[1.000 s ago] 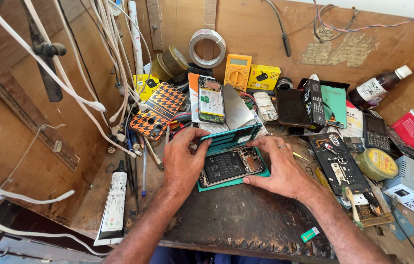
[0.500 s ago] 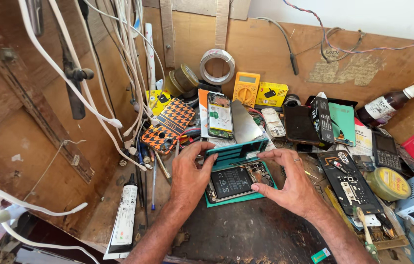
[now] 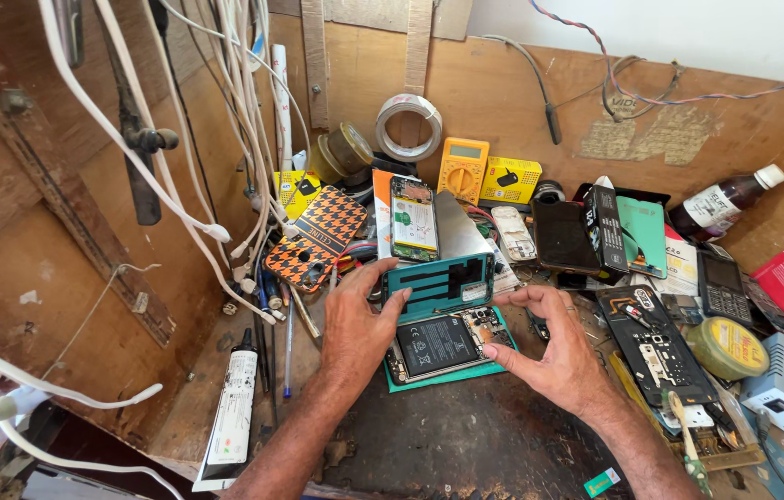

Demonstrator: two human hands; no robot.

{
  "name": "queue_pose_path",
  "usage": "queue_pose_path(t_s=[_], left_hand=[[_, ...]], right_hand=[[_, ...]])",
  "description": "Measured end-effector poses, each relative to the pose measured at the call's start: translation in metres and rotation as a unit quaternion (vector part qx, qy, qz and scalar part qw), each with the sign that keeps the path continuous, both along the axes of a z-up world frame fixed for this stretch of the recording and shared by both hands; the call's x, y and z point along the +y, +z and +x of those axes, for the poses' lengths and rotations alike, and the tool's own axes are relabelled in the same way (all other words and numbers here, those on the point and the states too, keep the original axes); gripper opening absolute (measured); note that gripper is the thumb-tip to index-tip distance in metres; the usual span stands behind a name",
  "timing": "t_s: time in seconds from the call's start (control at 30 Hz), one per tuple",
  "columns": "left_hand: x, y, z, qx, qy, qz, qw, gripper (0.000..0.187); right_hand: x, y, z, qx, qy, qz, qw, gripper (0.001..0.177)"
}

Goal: The person uses a small screwdriver to remove screws from a black electronic device, then uses a plastic pry tool to separate the casing. They lift the back cover, disconnect a ribbon cable, and place the cover aside. The person continues to manipulate internal components and connectors with their hands.

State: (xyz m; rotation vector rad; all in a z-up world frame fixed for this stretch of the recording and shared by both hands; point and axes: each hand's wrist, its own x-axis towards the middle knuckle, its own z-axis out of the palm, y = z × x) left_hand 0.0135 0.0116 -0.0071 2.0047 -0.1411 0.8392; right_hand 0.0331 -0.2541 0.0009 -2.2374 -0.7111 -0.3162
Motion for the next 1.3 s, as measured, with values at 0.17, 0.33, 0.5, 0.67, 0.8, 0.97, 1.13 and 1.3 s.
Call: queue_pose_path(t_s=[0.17, 0.33, 0.5, 0.67, 0.8, 0.97, 1.13, 1.3], left_hand=[[-0.001, 0.004, -0.002, 0.074, -0.012, -0.051, 0.996, 0.041], [-0.001, 0.007, -0.002, 0.079, -0.014, -0.064, 0.995, 0.044], [0.0, 0.004, -0.002, 0.074, -0.012, -0.053, 0.996, 0.045], [0.0, -0.001, -0.003, 0.068, -0.003, -0.041, 0.997, 0.046], [0.001, -0.004, -0.004, 0.04, 0.0, -0.023, 0.999, 0.046], [0.001, -0.003, -0.007, 0.035, 0.0, -0.031, 0.999, 0.047], [0.001, 0.009, -0.017, 0.049, 0.019, -0.016, 0.999, 0.051], [-0.006, 0.019, -0.037, -0.012, 0.032, 0.023, 0.999, 0.043]], right_hand=[[-0.002, 0.001, -0.002, 0.017, -0.003, -0.002, 1.0, 0.069], [-0.002, 0.001, -0.001, 0.024, -0.009, 0.0, 1.0, 0.067], [-0.003, 0.001, -0.002, 0.022, -0.007, 0.002, 1.0, 0.064], [-0.002, 0.001, -0.003, 0.012, -0.005, 0.001, 1.0, 0.064], [-0.001, 0.0, -0.003, 0.014, -0.003, 0.008, 1.0, 0.064], [-0.006, -0.003, 0.001, 0.036, -0.011, 0.028, 0.999, 0.061], [-0.016, -0.007, 0.009, -0.023, -0.022, 0.026, 0.999, 0.047], [-0.033, -0.005, 0.017, 0.03, -0.168, 0.062, 0.983, 0.027]])
